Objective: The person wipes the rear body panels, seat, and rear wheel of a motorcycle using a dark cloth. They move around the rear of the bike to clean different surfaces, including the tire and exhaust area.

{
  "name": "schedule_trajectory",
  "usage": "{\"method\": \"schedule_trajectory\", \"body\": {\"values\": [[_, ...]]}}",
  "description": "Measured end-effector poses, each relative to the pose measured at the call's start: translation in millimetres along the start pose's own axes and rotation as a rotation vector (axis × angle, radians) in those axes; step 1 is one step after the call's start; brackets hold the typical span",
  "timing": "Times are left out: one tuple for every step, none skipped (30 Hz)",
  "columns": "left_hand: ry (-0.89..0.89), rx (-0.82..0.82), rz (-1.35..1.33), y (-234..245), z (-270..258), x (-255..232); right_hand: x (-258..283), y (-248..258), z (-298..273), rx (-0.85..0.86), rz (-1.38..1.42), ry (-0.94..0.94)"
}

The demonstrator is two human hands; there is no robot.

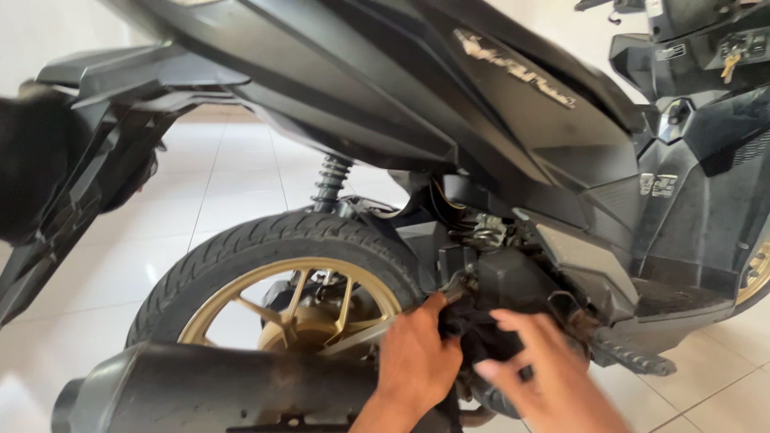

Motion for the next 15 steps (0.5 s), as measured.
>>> {"method": "schedule_trajectory", "body": {"values": [[0.004,-0.077,-0.095,-1,3,-2,5,-7,3,-0.004,0.029,-0.002],[0.007,-0.154,-0.189,-1,7,-5,9,-13,5,-0.008,0.058,-0.004],[0.009,-0.228,-0.280,0,11,-8,11,-20,9,-0.013,0.092,-0.007],[0.192,-0.207,-0.416,-1,17,-3,15,-23,14,-0.071,0.046,0.089],[0.381,-0.186,-0.552,-1,22,3,17,-26,17,-0.125,-0.002,0.185],[0.571,-0.165,-0.687,0,25,9,19,-27,20,-0.178,-0.051,0.280],[0.497,-0.225,-0.637,8,31,6,12,-30,26,-0.119,-0.028,0.198],[0.424,-0.284,-0.587,16,39,3,5,-34,30,-0.060,-0.005,0.115],[0.349,-0.346,-0.538,20,48,-2,-2,-37,36,-0.001,0.017,0.036],[0.236,-0.367,-0.474,19,57,-10,-5,-36,39,-0.034,0.006,0.068],[0.125,-0.387,-0.410,16,65,-16,-9,-38,41,-0.065,-0.006,0.101],[0.015,-0.405,-0.344,12,73,-21,-14,-41,43,-0.096,-0.017,0.133],[-0.084,-0.365,-0.242,1,83,-26,-22,-45,46,-0.105,0.002,0.162],[-0.180,-0.324,-0.140,-12,92,-31,-31,-50,51,-0.114,0.021,0.190],[-0.273,-0.281,-0.042,-27,102,-33,-42,-54,56,-0.120,0.035,0.219]]}}
Point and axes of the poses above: each hand's wrist, its own z-axis towards the middle knuckle, its own y-axis out of the back of the hand, x = y × z, the point moved 4 cm from there along z, towards the middle knuckle, and after that the axes turned 1 degree about x, right-handed, at the moved point
